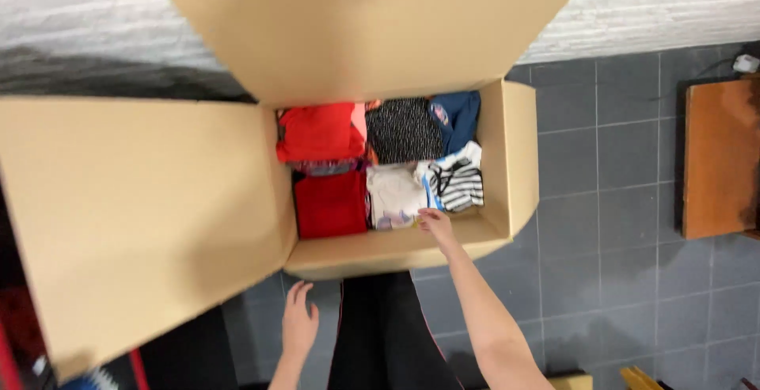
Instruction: Taking various clothing items out of a cardboard box and putting them onto hangers at a desk.
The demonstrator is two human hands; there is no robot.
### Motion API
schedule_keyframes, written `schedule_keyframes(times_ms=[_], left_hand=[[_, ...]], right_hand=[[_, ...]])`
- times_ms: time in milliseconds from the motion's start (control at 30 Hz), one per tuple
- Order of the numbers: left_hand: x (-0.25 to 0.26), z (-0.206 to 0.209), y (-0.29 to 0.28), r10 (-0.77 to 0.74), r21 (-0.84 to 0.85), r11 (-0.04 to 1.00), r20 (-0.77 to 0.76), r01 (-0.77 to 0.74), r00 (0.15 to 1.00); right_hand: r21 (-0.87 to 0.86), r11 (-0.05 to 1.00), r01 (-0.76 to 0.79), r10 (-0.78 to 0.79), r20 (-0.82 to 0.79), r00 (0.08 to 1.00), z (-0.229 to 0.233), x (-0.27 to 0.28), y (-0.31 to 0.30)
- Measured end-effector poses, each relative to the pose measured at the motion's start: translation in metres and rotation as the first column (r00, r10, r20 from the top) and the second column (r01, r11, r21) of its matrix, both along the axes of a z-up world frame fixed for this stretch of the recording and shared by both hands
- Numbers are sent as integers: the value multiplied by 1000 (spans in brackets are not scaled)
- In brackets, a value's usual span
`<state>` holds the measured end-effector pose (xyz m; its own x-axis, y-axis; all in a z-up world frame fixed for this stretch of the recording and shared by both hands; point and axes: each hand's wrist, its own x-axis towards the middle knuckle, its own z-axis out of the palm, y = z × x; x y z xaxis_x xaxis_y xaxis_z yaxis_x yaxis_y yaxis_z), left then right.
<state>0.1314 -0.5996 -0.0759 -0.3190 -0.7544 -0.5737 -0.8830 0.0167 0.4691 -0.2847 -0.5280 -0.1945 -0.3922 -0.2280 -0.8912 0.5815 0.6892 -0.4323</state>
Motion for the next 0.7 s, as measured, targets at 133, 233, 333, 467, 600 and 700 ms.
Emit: schedule_keyframes(times_ms=[133,233,333,467,600,700], left_hand=[[-33,-3,-24,39,324,942,169,-93,985],[-37,-23,-16,-62,360,933,183,-8,981],[-28,-45,1,-155,230,967,192,109,969],[-24,-52,6,-165,160,979,264,125,950],[-33,-36,0,-138,123,986,231,112,963],[-31,-45,0,-136,70,990,212,124,968]], right_hand=[[-52,877,477,-447,274,852,-91,-10,-66],[-87,813,576,-525,320,789,-123,-12,-104],[80,710,699,-688,290,666,-128,-17,-132],[252,668,700,-744,259,616,-153,-27,-159],[247,638,729,-768,269,581,-192,-29,-158],[246,659,710,-752,231,618,-200,-35,-156]])
